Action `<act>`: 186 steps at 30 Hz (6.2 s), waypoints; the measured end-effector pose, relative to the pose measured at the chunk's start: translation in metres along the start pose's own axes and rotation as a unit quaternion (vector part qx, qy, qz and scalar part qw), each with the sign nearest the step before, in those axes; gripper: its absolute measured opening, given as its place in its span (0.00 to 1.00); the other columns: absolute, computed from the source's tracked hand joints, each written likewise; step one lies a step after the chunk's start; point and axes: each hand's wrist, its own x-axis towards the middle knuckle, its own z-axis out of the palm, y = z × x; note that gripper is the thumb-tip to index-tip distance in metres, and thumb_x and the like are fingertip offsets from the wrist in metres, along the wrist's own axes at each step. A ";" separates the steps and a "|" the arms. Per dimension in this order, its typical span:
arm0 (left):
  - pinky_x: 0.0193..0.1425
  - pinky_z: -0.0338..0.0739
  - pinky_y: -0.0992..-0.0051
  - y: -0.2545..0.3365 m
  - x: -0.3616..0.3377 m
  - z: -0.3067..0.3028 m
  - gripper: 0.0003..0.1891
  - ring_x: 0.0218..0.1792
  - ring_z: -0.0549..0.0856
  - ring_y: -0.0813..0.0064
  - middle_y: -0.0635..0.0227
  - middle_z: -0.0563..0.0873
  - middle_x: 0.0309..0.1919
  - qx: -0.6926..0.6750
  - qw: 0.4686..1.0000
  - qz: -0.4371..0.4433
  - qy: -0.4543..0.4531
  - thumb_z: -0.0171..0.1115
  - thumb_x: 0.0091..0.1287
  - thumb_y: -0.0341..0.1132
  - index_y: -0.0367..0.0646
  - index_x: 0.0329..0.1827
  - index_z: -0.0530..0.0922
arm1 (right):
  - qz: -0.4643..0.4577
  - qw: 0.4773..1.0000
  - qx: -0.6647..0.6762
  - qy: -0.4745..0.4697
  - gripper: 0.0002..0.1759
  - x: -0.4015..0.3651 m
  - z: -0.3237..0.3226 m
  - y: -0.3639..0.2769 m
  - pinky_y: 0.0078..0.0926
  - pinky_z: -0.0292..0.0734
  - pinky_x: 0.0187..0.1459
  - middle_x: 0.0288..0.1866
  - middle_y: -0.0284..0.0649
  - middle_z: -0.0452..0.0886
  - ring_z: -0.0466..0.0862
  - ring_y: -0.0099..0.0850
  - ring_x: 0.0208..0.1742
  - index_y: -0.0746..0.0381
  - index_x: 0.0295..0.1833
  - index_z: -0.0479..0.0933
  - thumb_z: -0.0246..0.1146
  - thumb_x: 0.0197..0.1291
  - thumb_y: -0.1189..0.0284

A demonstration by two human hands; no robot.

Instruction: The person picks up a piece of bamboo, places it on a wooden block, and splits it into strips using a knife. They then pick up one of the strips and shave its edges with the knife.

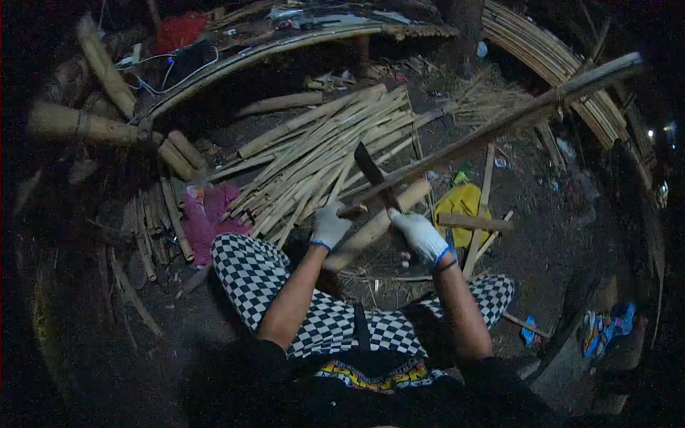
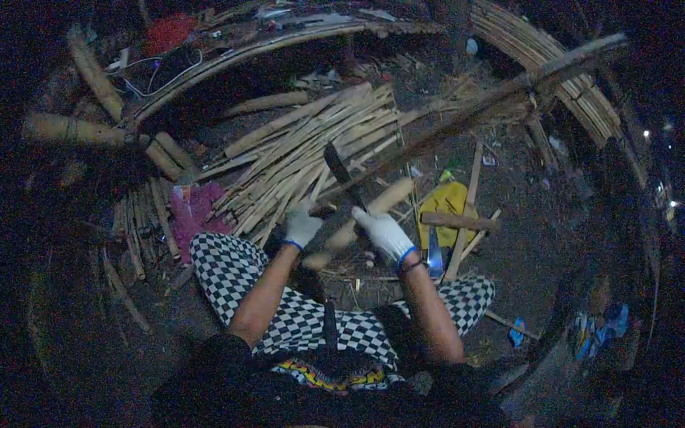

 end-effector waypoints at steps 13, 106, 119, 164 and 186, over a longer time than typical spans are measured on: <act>0.61 0.69 0.63 -0.025 -0.020 0.013 0.55 0.58 0.75 0.51 0.40 0.75 0.57 0.091 0.913 -0.111 -0.382 0.66 0.45 0.69 0.24 0.61 0.67 | -0.029 0.998 -0.023 -0.050 0.14 0.014 -0.032 0.066 0.21 0.60 0.20 0.19 0.27 0.70 0.66 0.17 0.19 0.60 0.29 0.74 0.62 0.62 0.62; 0.26 0.66 0.53 0.226 0.110 0.063 0.26 0.18 0.77 0.49 0.42 0.74 0.13 0.052 0.973 0.112 0.197 0.58 0.63 0.46 0.25 0.20 0.75 | -0.047 0.994 -0.017 -0.094 0.20 0.183 0.029 0.143 0.43 0.78 0.26 0.25 0.52 0.80 0.81 0.45 0.23 0.66 0.40 0.74 0.46 0.67 0.60; 0.26 0.67 0.57 0.235 0.072 0.069 0.27 0.18 0.78 0.54 0.51 0.74 0.12 0.118 0.986 0.068 0.099 0.63 0.61 0.52 0.34 0.16 0.76 | -0.211 0.921 -0.326 -0.018 0.24 0.210 0.068 0.197 0.50 0.77 0.40 0.36 0.56 0.83 0.83 0.54 0.38 0.64 0.40 0.81 0.44 0.66 0.59; 0.33 0.69 0.67 0.292 0.108 -0.071 0.34 0.26 0.78 0.69 0.61 0.79 0.23 0.136 0.966 -0.078 0.207 0.50 0.64 0.65 0.37 0.43 0.81 | -0.032 0.938 -0.343 -0.036 0.26 0.243 -0.022 0.268 0.44 0.75 0.51 0.52 0.52 0.81 0.81 0.50 0.52 0.64 0.50 0.80 0.57 0.54 0.55; 0.32 0.60 0.70 0.313 0.041 -0.174 0.30 0.23 0.63 0.78 0.69 0.65 0.22 -0.473 0.841 0.228 -0.130 0.49 0.60 0.69 0.47 0.37 0.68 | -0.391 0.915 -0.034 0.096 0.18 0.067 -0.024 0.094 0.45 0.75 0.38 0.32 0.56 0.80 0.81 0.53 0.38 0.65 0.44 0.77 0.50 0.66 0.62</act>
